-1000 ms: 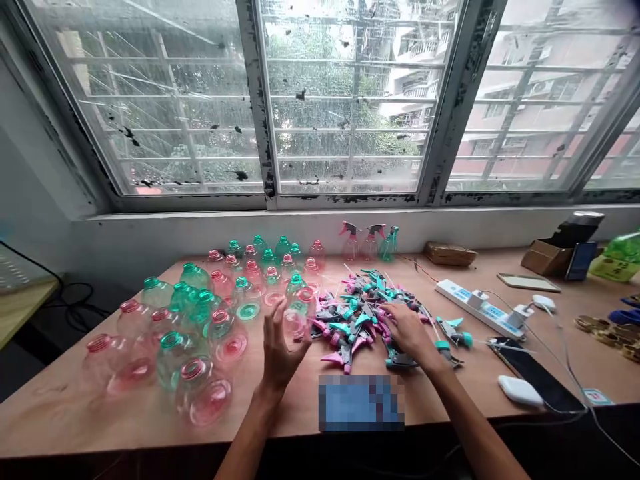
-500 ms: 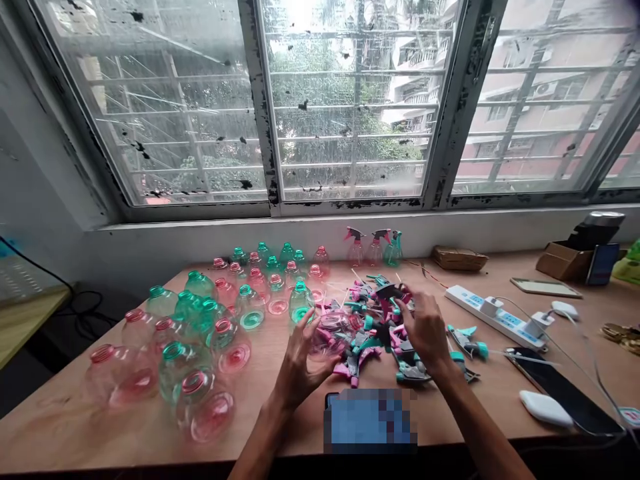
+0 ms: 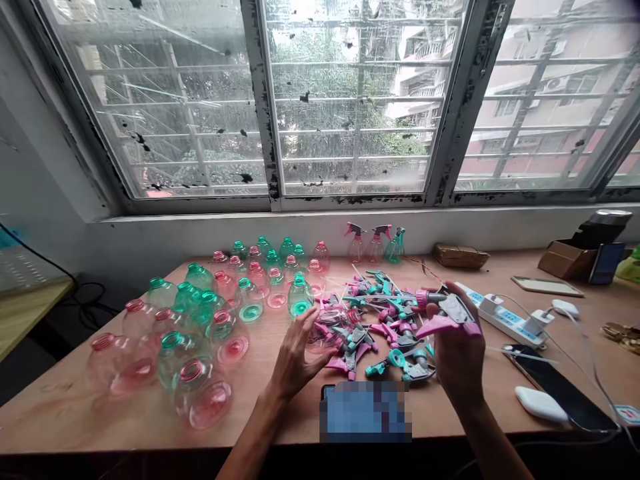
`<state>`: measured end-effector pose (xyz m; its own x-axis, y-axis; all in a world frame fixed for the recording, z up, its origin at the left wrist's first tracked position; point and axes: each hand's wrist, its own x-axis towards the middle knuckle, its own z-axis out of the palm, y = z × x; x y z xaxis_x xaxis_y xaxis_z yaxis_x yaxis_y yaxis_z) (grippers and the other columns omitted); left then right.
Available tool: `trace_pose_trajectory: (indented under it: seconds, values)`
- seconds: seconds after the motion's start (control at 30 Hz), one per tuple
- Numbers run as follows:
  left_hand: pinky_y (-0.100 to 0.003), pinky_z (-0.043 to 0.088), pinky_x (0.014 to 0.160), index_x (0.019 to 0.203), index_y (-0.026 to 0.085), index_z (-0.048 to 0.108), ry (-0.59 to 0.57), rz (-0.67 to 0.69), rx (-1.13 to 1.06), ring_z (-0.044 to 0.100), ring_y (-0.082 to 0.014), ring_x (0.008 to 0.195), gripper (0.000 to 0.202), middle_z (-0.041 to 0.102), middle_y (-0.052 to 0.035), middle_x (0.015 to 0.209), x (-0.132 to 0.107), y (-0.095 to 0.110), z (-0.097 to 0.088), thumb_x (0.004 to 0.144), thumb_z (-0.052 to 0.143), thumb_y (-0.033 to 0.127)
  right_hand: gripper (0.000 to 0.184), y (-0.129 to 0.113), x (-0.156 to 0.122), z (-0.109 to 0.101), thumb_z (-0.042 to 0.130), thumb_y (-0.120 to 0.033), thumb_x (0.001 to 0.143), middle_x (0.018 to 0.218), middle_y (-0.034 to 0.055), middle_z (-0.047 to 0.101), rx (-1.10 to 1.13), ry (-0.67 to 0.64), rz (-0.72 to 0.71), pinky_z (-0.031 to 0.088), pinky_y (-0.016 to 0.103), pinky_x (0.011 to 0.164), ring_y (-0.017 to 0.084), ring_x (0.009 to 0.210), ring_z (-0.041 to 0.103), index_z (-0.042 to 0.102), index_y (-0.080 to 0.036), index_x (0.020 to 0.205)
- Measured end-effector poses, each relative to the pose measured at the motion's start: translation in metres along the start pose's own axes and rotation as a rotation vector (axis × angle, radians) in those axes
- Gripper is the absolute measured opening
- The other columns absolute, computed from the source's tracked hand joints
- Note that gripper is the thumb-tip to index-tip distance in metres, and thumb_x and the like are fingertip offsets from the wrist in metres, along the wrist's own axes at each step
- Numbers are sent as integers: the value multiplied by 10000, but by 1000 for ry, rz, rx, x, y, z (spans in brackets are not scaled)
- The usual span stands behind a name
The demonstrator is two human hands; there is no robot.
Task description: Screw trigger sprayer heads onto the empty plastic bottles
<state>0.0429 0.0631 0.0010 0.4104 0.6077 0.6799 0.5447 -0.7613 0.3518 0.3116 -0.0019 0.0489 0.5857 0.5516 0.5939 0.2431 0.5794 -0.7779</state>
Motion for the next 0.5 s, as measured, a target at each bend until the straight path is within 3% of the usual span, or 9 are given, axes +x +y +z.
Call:
trace_pose_trajectory:
  seconds: [0.17,0.27,0.4,0.5]
  values:
    - [-493,451,1112,1505,265,312,14,-29,22,475,-310,1385,731,493,-137,1476,1,-2,2,893,701,364,497,18,0,9,691,-388,878,1093,73,710,29,1,-18,590,407,778,266,930,716,548,-263,1337]
    - [-490,455,1108,1500,264,322,21,-52,42,486,-308,1374,722,500,-131,1468,1,-3,3,893,702,362,467,35,0,11,633,-357,915,1111,84,688,-69,34,-156,571,432,788,265,907,703,511,-271,1357]
    - [-491,437,1128,1498,264,318,37,-74,56,466,-302,1390,728,495,-127,1471,1,-4,4,891,708,362,446,70,8,-3,507,-387,955,1176,159,633,-484,-79,-482,511,519,845,336,1002,632,479,-236,1374]
    - [-496,452,1113,1492,276,328,45,-79,58,483,-310,1375,725,500,-124,1468,2,-4,5,885,714,373,419,94,18,-22,422,-381,991,1163,202,639,-815,-89,-487,452,584,894,388,1054,595,518,-178,1345]
